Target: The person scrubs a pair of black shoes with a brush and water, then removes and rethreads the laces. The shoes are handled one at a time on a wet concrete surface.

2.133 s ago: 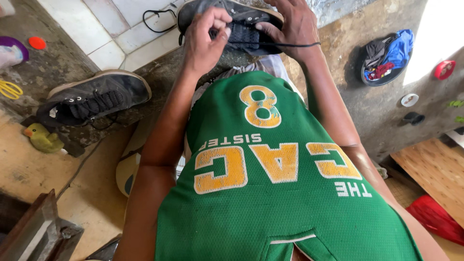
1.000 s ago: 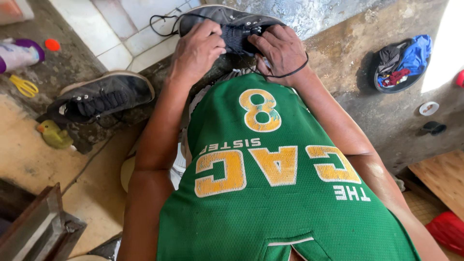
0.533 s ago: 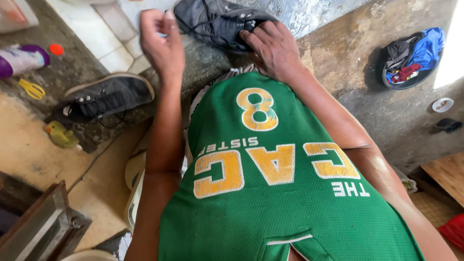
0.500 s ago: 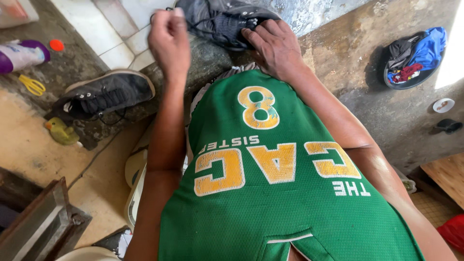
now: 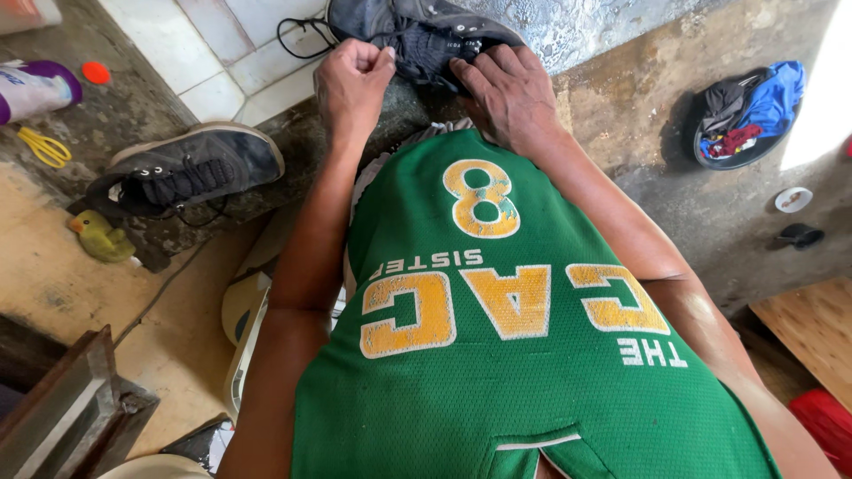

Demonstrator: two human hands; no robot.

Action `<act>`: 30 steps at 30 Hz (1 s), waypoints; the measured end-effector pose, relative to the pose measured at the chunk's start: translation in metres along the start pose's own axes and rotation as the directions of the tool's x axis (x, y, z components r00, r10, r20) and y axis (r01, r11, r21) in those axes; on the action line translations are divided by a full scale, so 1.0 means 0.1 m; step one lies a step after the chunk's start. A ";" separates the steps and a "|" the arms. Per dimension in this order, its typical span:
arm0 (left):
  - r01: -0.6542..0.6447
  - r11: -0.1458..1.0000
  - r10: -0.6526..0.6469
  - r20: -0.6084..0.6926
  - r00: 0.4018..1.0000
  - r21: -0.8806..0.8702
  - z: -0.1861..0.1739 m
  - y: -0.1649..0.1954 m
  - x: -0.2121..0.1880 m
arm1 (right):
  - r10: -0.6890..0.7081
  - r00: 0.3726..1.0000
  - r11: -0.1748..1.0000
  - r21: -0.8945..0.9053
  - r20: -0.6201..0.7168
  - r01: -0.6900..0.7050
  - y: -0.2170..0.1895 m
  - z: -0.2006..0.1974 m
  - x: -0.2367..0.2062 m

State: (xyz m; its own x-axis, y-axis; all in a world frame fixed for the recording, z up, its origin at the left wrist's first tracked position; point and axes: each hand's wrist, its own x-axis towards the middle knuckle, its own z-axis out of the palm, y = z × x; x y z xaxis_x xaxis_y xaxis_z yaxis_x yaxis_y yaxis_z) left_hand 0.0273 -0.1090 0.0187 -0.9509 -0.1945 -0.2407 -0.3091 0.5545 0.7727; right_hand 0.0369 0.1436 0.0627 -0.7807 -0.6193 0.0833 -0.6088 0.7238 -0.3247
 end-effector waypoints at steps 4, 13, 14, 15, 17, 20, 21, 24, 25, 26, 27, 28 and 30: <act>-0.214 0.976 0.219 -0.186 0.958 0.045 -0.05 -0.30 0.12 | -0.014 1.000 1.000 -0.012 -0.007 0.014 0.00 -0.01 -0.03; -0.229 0.961 0.273 -0.645 0.714 0.152 -1.25 -0.82 0.73 | 0.020 0.999 0.999 0.026 0.038 -0.021 -0.02 0.01 -0.03; -0.242 0.936 0.349 -0.598 0.722 0.254 -1.21 -0.78 0.71 | 0.024 0.999 0.999 0.036 0.042 -0.026 -0.03 0.01 -0.01; -0.266 0.900 0.423 -0.539 0.728 0.346 -1.12 -0.70 0.67 | 0.036 0.999 0.999 0.037 0.041 -0.037 -0.03 0.00 0.01; -0.297 0.890 0.430 -0.420 0.799 0.347 -0.83 -0.47 0.59 | 0.048 0.995 0.999 -0.028 0.092 -0.046 -0.04 -0.01 0.03; -0.254 0.960 0.272 -0.193 0.943 0.116 -0.55 -0.09 0.32 | 0.037 0.995 0.999 -0.033 0.094 -0.034 -0.05 -0.02 0.02; -0.391 0.917 0.395 -0.056 0.917 0.075 -0.50 0.01 0.23 | 0.050 0.995 0.998 -0.041 0.081 -0.047 -0.05 -0.02 0.01; -0.578 0.812 0.557 0.193 0.808 0.081 -0.43 0.24 0.03 | 0.029 0.998 1.000 -0.001 0.056 -0.029 -0.03 -0.01 -0.02; -0.609 0.784 0.570 0.248 0.783 0.119 -0.43 0.28 0.01 | 0.027 0.997 1.000 0.004 0.070 -0.028 -0.02 -0.02 -0.03; -0.618 0.772 0.579 0.236 0.780 0.149 -0.44 0.29 -0.01 | 0.030 0.996 1.000 0.003 0.079 -0.031 -0.01 -0.03 -0.04; -0.635 0.753 0.597 0.224 0.770 0.173 -0.44 0.29 -0.01 | 0.039 0.996 0.999 -0.007 0.084 -0.039 -0.01 -0.03 -0.03; -0.655 0.731 0.620 0.213 0.755 0.195 -0.43 0.27 0.01 | 0.033 0.997 0.999 -0.004 0.067 -0.032 0.00 -0.04 -0.03; -0.657 0.726 0.607 0.260 0.751 0.204 -0.41 0.22 0.03 | 0.015 0.999 1.000 0.011 0.044 -0.016 0.00 -0.04 -0.02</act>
State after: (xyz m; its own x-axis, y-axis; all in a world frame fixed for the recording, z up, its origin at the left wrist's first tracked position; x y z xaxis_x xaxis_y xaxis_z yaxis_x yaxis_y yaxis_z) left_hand 0.0184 -0.1303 0.0589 -0.9060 0.4009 0.1356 0.3973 0.6951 0.5991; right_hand 0.0379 0.1455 0.0666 -0.7830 -0.6210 0.0367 -0.5947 0.7300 -0.3367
